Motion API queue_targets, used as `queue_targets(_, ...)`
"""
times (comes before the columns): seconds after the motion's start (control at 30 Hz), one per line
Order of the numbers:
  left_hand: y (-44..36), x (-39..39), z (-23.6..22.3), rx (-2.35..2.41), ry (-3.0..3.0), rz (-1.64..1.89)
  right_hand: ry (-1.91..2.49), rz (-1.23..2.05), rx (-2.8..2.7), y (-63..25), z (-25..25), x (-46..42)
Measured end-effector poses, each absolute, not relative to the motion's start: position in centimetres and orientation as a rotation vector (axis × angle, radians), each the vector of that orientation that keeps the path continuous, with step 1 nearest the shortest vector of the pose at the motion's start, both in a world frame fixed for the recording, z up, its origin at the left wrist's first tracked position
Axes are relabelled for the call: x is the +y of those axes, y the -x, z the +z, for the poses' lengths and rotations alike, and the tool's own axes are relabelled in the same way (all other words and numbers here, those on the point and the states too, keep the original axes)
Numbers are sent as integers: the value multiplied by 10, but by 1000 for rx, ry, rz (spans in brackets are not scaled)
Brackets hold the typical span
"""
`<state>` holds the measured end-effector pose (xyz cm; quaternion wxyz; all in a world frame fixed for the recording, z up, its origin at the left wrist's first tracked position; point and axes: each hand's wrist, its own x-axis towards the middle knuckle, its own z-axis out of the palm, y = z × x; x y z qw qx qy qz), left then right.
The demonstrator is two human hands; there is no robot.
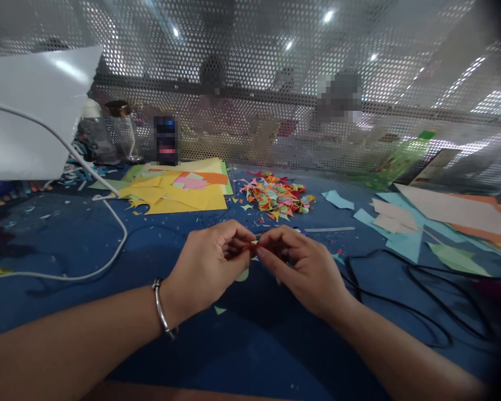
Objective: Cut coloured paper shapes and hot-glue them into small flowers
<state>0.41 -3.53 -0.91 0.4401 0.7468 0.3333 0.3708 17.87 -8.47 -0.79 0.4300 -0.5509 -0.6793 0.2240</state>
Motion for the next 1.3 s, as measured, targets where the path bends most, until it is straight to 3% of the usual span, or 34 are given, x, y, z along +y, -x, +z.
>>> queue_targets(0.33, -8, -28, -13, 747, -1326, 652, 1345, 663, -1625, -181, -8, -84)
queue_targets(0.97, 1, -29, -14, 727, -1715, 716, 1244, 925, -1540, -184, -11, -86)
queue_targets(1.3, 4, -30, -2, 694, -1625, 618, 1227, 976, -1512, -188, -13, -86)
